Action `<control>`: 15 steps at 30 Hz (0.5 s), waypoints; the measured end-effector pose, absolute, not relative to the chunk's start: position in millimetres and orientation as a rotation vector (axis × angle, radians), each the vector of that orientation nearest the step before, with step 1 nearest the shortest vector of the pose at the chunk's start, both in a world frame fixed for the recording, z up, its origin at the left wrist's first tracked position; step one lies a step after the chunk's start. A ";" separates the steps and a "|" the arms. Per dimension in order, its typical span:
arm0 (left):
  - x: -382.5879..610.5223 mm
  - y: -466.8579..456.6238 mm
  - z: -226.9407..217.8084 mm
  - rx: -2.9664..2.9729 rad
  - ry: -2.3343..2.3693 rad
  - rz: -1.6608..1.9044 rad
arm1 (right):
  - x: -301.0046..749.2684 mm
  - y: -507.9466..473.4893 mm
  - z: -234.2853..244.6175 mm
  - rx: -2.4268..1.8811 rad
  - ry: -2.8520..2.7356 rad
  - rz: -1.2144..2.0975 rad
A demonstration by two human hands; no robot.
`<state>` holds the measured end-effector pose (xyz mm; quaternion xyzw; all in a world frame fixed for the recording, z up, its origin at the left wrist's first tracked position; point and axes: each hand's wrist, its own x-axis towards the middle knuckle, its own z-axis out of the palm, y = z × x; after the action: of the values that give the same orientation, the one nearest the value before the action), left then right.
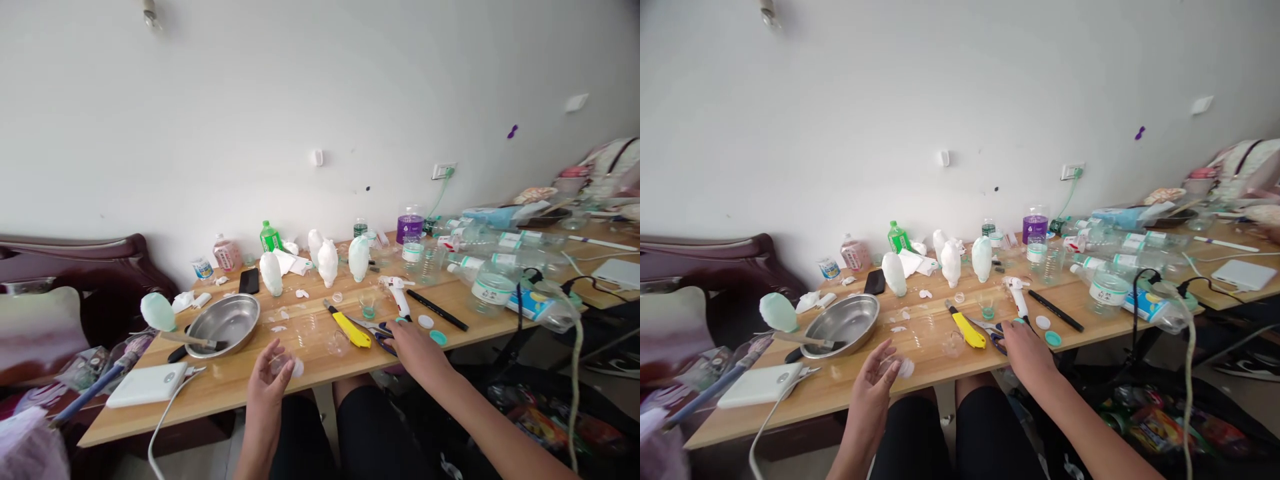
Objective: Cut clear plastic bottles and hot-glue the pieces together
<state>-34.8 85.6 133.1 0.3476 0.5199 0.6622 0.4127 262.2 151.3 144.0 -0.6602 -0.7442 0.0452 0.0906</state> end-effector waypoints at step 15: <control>-12.0 98.0 131.5 1.464 1.301 1.643 | 183.9 105.6 163.8 -0.939 -1.952 0.580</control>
<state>-12.0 98.0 131.5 0.5482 0.4873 0.6154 0.2885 183.9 105.6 163.8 -0.3773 -0.7839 0.2329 0.4347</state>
